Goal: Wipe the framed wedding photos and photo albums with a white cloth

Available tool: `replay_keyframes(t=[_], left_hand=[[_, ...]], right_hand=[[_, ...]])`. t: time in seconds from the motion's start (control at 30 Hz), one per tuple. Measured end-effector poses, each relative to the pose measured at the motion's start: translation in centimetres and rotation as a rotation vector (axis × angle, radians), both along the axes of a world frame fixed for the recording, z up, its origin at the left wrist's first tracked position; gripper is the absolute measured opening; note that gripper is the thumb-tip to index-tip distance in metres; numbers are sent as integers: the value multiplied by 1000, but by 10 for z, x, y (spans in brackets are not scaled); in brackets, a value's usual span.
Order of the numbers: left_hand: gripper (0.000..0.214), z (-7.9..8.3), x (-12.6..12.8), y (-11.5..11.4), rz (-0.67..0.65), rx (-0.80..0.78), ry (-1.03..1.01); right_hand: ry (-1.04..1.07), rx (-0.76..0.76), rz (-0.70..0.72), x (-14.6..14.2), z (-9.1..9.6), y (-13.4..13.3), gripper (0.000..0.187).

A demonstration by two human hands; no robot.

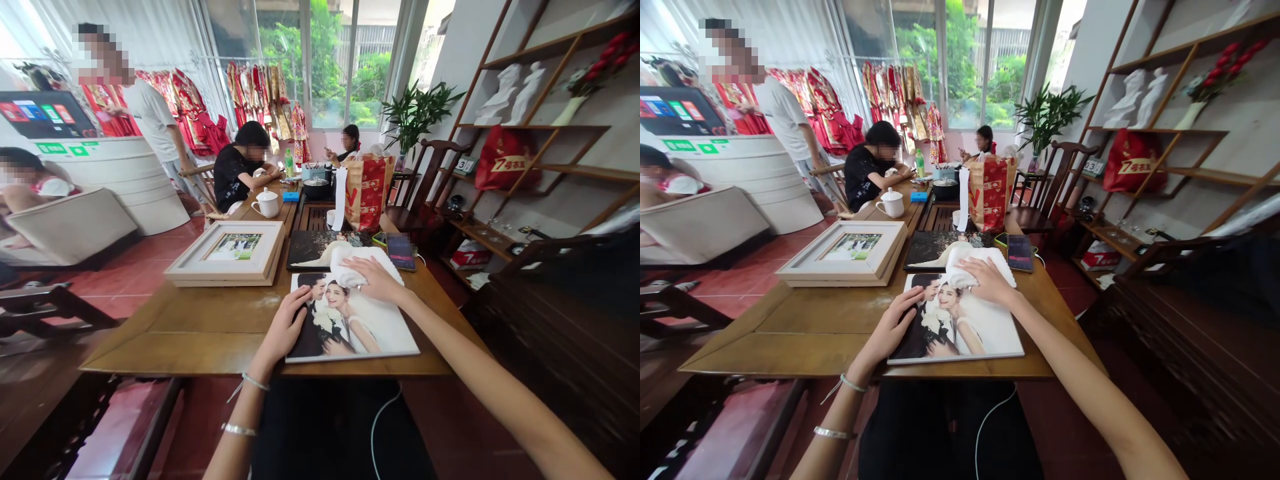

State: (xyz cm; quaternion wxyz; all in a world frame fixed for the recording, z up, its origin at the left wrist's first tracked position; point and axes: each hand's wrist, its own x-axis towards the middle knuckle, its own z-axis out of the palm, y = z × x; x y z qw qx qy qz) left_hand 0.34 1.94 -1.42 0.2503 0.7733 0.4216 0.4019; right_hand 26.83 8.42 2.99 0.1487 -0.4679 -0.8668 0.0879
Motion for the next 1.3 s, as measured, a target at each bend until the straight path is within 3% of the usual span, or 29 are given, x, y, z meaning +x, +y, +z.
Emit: replay_keyframes(t=[0.13, 0.4, 0.53, 0.67, 0.9, 1.03, 1.17, 1.3], left_hand=[[37, 0, 0, 0, 2, -4, 0], [35, -3, 1, 0, 20, 21, -12], [34, -2, 2, -1, 21, 26, -18], [35, -2, 1, -1, 16, 23, -15], [35, -1, 0, -1, 7, 10, 6], [35, 0, 1, -1, 5, 1, 7], [35, 0, 1, -1, 9, 1, 3], [35, 1, 2, -1, 15, 6, -1]], right_hand=[[-13, 7, 13, -7, -2, -21, 67], [-90, -23, 168, -19, 1, -133, 94], [-90, -47, 202, -21, 2, -159, 98], [-78, -65, 172, -21, 3, -141, 94], [-76, -63, 37, -25, 7, -62, 81], [-92, -32, -35, -33, 7, -34, 70], [-115, -16, -62, -43, 4, -38, 71], [-131, -21, 7, -49, 4, -76, 82]])
